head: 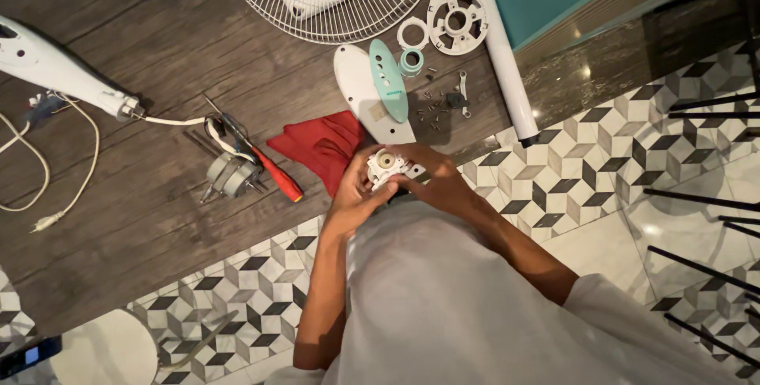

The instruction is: The person cleans small fan components with a red cloth, then inserts a yellow ring into a white plastic housing. They place a black circular part into the housing and use a screwdriver to tighten a screw, assembling the fan parts on a wooden table.

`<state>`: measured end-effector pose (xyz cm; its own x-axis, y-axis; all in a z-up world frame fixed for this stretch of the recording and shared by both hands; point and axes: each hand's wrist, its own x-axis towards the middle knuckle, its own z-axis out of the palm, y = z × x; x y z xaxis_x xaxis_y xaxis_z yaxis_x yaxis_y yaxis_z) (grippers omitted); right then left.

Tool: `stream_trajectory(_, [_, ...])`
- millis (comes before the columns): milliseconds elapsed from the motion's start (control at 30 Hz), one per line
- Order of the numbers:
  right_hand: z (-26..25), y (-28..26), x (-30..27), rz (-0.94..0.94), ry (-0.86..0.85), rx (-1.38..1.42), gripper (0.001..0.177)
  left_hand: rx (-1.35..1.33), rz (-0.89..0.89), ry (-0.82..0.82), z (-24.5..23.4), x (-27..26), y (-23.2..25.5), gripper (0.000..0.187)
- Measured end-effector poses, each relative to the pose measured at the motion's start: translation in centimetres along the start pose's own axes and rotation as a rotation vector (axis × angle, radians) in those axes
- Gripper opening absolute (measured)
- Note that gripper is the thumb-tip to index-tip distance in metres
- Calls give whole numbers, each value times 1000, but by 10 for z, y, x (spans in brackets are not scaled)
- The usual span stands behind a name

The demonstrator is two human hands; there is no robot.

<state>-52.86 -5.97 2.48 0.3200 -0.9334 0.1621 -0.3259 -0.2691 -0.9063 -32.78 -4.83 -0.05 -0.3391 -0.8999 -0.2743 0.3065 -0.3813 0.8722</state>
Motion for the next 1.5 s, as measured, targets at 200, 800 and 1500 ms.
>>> stream_trajectory(200, [-26, 50, -7, 153, -51, 132, 62, 96, 8, 57, 10, 14, -12, 59])
stream_trajectory(800, [-21, 207, -5, 232, 372, -606, 33, 101, 130, 27, 4, 2, 8, 67])
stream_trajectory(1500, [-16, 38, 8, 452, 114, 658, 49, 168, 87, 48, -5, -13, 13, 66])
